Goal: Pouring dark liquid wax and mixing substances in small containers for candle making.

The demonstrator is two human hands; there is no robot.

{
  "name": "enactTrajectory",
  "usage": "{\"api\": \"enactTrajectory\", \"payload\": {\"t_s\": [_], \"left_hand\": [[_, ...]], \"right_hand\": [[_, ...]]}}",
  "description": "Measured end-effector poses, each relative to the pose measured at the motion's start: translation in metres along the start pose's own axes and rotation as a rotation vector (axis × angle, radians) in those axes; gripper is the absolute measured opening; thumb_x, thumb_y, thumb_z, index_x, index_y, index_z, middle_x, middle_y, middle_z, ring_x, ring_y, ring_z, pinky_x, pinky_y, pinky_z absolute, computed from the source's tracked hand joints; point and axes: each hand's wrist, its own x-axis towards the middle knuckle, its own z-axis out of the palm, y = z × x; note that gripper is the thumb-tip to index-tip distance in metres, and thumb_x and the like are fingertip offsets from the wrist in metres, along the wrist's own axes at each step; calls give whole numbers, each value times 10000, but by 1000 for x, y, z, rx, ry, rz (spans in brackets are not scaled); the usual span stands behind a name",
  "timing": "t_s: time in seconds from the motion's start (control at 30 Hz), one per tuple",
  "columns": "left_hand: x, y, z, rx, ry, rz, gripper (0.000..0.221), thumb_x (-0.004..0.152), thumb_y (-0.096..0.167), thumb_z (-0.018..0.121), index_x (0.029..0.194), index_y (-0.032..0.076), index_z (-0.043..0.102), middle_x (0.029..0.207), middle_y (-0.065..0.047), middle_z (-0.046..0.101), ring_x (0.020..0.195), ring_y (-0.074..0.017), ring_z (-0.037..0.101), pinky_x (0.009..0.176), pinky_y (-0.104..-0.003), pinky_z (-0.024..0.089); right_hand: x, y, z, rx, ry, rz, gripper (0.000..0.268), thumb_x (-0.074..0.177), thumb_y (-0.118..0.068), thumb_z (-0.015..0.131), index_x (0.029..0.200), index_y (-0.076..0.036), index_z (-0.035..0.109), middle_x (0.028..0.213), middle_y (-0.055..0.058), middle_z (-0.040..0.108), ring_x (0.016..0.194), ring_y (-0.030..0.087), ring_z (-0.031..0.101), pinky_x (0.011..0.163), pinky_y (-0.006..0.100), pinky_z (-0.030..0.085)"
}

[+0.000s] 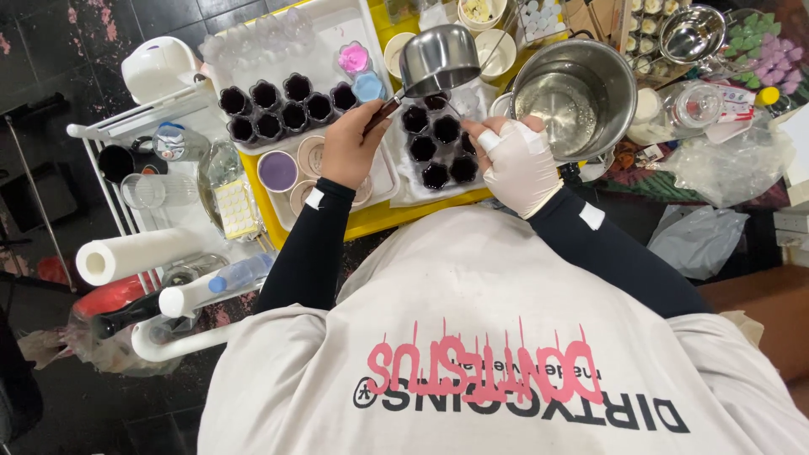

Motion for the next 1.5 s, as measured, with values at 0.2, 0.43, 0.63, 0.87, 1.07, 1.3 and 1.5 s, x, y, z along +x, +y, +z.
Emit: {"api": "enactTrajectory", "payload": {"t_s": [0.2, 0.43, 0.63, 0.87, 1.07, 1.3, 1.5], "left_hand": [[11, 45, -12, -60, -52, -190, 274, 1014, 168, 711, 1248, 31, 669, 784, -66, 637, 673, -108, 555, 653, -260, 470], [23, 86, -11, -324, -83, -142, 242, 1070, 188, 658, 1225, 3, 684, 884, 65, 626, 792, -23, 514, 714, -212, 450], [36, 120, 16, -361, -234, -225, 224, 1044, 215, 668, 1133, 13, 710, 773, 75, 540, 703, -28, 453, 611, -219, 383], [37, 128, 70, -458, -381, -251, 245, 1023, 220, 667, 1136, 9, 721, 757, 83, 548, 688, -22, 457, 603, -218, 404], [20, 117, 106, -555, -524, -406, 266, 1033, 217, 597, 1101, 9, 750, 732, 72, 555, 655, -33, 463, 580, -220, 399], [11, 90, 119, -831, -583, -656, 268, 1041, 217, 563, 1041, 8, 731, 640, 75, 440, 554, -37, 380, 498, -226, 303], [16, 74, 114, -800, -529, -705, 278, 1041, 224, 584, 1030, -11, 731, 632, 65, 457, 530, -45, 384, 484, -235, 294]], "right_hand": [[-3, 0, -32, 81, 57, 47, 231, 1038, -81, 658, 1258, -103, 725, 963, 75, 679, 873, 261, 652, 893, 405, 430], [-49, 23, -87, 273, 204, 360, 138, 1171, -111, 618, 1148, -43, 737, 938, 74, 709, 751, 172, 607, 745, 322, 486], [-131, 64, -119, 517, 506, 732, 238, 1250, -146, 598, 1242, 45, 738, 897, 80, 653, 710, 111, 544, 609, 226, 358], [-120, 62, -132, 615, 669, 713, 237, 1207, -157, 580, 1213, 49, 695, 1015, 109, 708, 786, 127, 654, 646, 234, 452], [-91, 56, -128, 398, 404, 630, 239, 1216, -142, 581, 1173, 44, 724, 943, 100, 641, 800, 135, 569, 726, 253, 429], [-91, 71, -112, 394, 241, 653, 191, 1183, -145, 594, 1219, -17, 731, 968, 79, 676, 858, 145, 641, 804, 278, 485], [-89, 81, -108, 342, 195, 561, 179, 1189, -135, 601, 1234, -25, 735, 1000, 94, 689, 901, 169, 662, 843, 293, 486]]}}
